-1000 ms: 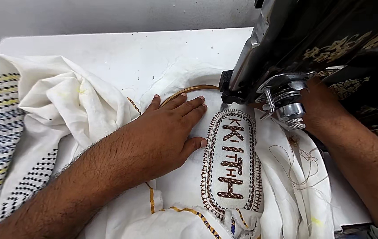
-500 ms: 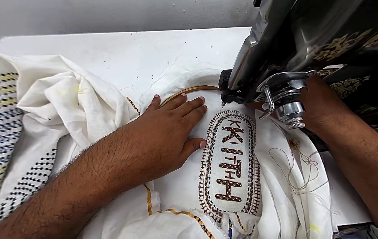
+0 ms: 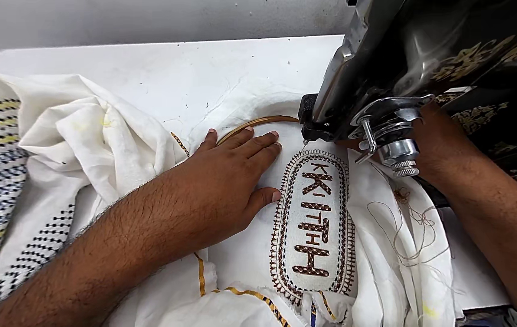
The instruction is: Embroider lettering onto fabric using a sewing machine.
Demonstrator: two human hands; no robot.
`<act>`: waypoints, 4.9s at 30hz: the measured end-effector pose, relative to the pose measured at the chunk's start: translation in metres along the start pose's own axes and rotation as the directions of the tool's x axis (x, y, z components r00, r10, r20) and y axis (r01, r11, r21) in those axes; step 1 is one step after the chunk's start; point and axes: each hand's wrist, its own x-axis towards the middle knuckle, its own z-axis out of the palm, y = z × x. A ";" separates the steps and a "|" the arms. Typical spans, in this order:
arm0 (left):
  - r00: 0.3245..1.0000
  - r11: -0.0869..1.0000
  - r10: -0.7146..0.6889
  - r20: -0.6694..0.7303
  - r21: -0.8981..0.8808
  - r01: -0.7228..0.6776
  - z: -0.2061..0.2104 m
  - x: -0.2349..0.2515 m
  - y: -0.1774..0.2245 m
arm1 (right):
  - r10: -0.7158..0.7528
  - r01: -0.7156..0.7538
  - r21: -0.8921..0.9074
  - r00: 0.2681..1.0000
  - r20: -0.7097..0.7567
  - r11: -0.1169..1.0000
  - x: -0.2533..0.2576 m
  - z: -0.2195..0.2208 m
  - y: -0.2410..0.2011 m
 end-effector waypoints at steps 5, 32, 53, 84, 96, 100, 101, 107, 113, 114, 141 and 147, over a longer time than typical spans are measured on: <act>1.000 1.000 -0.006 0.002 0.007 0.005 0.000 -0.001 -0.001 | -0.022 0.022 -0.007 1.000 -0.004 1.000 0.000 0.003 0.002; 1.000 1.000 -0.002 0.004 0.001 0.002 -0.001 -0.001 -0.001 | -0.059 0.059 0.008 0.998 -0.014 0.998 0.002 0.003 0.003; 1.000 1.000 -0.003 0.028 0.014 0.003 -0.005 -0.004 0.000 | -0.027 0.027 0.032 0.999 0.018 0.999 0.000 0.001 -0.002; 0.999 1.000 -0.025 0.028 0.018 0.024 -0.004 -0.004 -0.002 | -0.045 0.048 0.075 0.998 -0.042 0.996 -0.003 0.008 0.000; 1.000 1.000 -0.012 0.017 0.009 0.012 -0.004 -0.005 -0.002 | -0.125 0.130 0.080 0.990 -0.066 0.988 -0.001 0.009 0.003; 1.000 1.000 -0.016 0.025 0.015 0.016 -0.004 -0.005 -0.002 | -0.113 0.117 0.064 0.992 -0.062 0.991 -0.002 0.009 0.003; 1.000 1.000 -0.017 0.024 0.016 0.016 -0.004 -0.005 -0.002 | -0.102 0.106 0.069 0.993 -0.061 0.992 -0.002 0.009 0.003; 1.000 1.000 -0.011 -0.004 0.013 0.011 -0.002 -0.004 -0.003 | -0.052 0.055 0.077 0.998 -0.046 0.995 -0.002 0.008 0.000; 1.000 0.999 -0.015 0.016 0.028 0.014 -0.004 -0.005 -0.004 | -0.099 0.104 0.070 0.993 -0.068 0.992 -0.002 0.010 0.003; 1.000 0.999 -0.015 0.015 0.029 0.014 -0.004 -0.006 -0.004 | -0.105 0.110 0.075 0.992 -0.069 0.991 -0.003 0.010 0.003; 0.999 0.999 -0.024 0.021 0.027 0.023 -0.005 -0.006 -0.003 | -0.158 0.166 0.066 0.982 -0.106 0.984 -0.003 0.015 0.005; 1.000 0.999 -0.021 0.023 0.032 0.021 -0.005 -0.005 -0.003 | -0.161 0.170 0.058 0.978 -0.129 0.984 -0.002 0.017 0.008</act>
